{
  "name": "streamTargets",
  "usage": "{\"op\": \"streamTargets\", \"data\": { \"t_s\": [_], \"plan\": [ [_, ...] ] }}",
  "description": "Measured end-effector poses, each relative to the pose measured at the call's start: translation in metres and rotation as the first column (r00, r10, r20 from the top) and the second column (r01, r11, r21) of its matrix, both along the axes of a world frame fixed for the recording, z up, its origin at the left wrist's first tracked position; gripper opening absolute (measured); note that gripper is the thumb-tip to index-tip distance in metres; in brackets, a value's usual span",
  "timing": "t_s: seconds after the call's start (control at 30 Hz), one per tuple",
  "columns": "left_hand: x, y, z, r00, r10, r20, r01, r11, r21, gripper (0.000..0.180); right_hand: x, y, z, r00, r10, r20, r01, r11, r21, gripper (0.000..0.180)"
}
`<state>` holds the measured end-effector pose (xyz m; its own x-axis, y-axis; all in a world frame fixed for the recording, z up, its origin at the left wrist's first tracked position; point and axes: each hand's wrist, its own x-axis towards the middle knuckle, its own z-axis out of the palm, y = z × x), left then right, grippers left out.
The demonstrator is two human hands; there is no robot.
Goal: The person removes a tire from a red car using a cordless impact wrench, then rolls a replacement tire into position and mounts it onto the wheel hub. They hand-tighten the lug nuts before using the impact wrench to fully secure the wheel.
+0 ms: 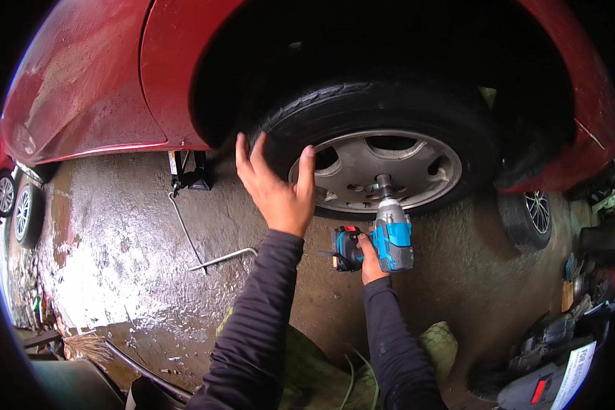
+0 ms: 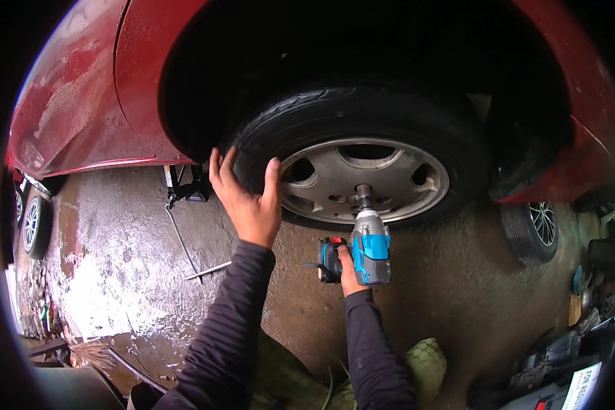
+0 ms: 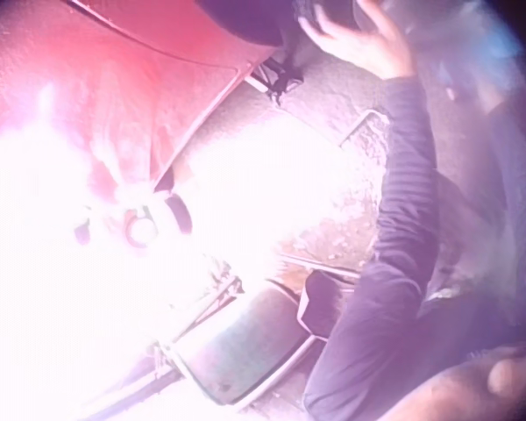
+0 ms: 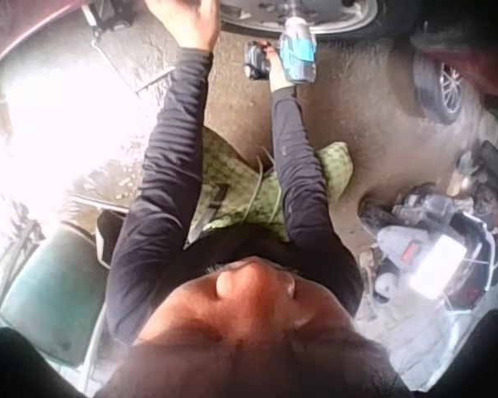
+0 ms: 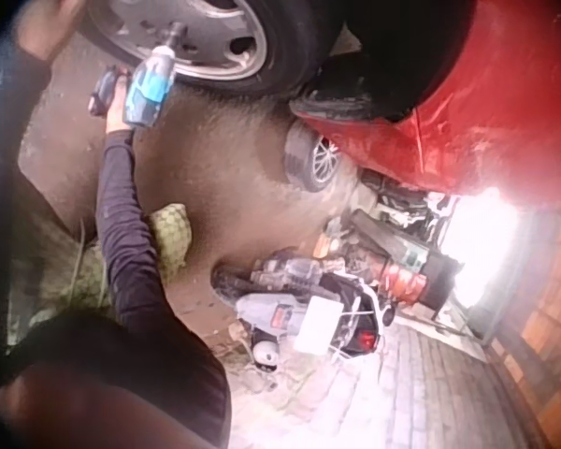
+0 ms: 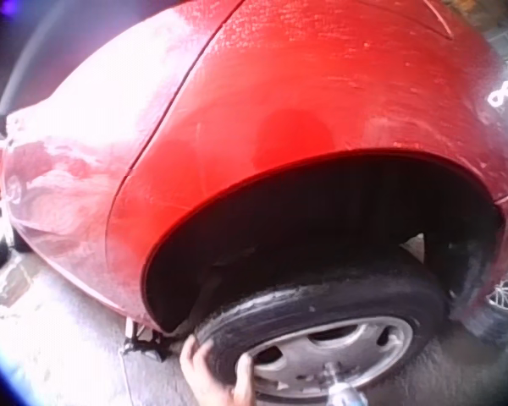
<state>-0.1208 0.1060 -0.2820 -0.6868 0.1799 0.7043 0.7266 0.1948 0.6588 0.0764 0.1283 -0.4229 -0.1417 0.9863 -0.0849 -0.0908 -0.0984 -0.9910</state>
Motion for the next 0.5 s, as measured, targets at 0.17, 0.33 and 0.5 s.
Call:
{"op": "streamTargets", "data": {
  "t_s": [0.17,0.33,0.5],
  "plan": [
    [0.055,-0.028,-0.024,0.774,-0.407,0.484,0.439,0.897,0.052,0.044,0.014,-0.005,-0.011,0.996,0.021,-0.084,-0.019,0.999,0.028,0.038],
    [0.064,-0.027,-0.056,0.686,-0.358,0.633,0.466,0.885,-0.005,0.046,0.085,-0.003,0.030,0.879,0.404,0.252,-0.438,0.894,0.096,0.035],
    [0.036,0.002,-0.051,0.355,-0.393,0.848,0.362,0.894,0.263,0.034,0.112,-0.009,0.073,0.524,0.366,0.769,-0.540,0.841,-0.031,0.045]
  ]
}}
